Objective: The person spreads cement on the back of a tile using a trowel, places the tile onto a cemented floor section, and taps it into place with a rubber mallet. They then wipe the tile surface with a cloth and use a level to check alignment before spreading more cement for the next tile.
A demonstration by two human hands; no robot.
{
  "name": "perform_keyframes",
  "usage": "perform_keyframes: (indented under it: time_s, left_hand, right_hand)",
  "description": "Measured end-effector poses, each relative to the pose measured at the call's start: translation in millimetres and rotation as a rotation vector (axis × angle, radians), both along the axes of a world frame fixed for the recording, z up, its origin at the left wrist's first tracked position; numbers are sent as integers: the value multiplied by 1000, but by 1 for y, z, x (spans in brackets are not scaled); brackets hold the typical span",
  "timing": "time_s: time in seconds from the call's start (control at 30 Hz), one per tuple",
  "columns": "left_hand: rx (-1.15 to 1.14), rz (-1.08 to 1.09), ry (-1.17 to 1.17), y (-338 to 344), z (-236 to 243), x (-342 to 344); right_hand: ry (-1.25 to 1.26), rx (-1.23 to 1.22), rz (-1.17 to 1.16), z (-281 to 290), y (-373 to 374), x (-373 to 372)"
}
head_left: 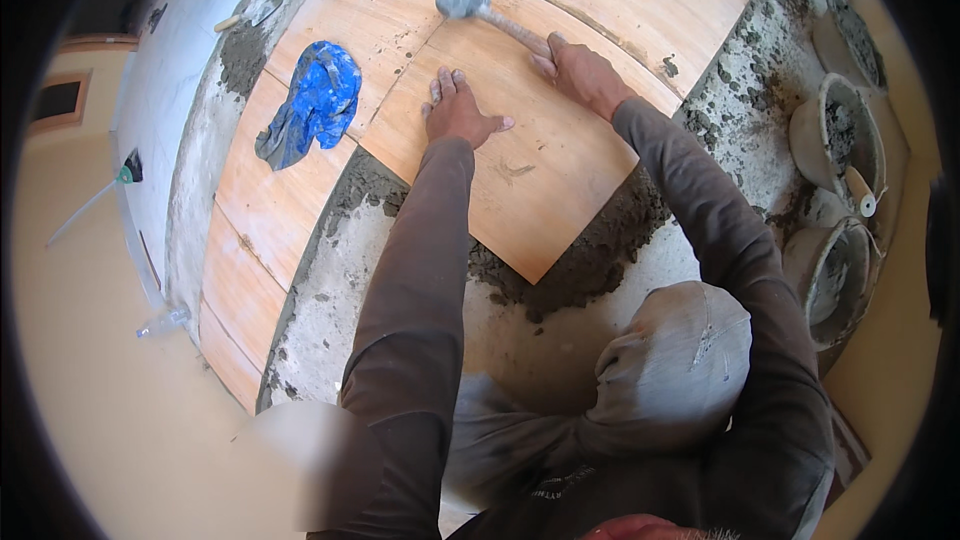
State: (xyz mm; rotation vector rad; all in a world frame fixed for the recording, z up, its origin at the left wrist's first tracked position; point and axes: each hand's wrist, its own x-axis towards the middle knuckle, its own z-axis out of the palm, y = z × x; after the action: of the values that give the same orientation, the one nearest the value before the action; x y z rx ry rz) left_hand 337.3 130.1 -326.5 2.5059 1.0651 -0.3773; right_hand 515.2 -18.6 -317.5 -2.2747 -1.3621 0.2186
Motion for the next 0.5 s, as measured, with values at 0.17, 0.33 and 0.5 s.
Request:
perform_keyframes:
  time_s: [0.17, 0.33, 0.5]
  left_hand:
    - [25, 32, 23, 12, -8, -18]
    - [31, 4, -18, 2, -3, -7]
    - [22, 30, 9, 4, -2, -14]
  right_hand:
    - [239, 140, -41, 65, 26, -18]
    - [211, 56, 21, 17, 14, 0]
    - [162, -23, 54, 51, 47, -18]
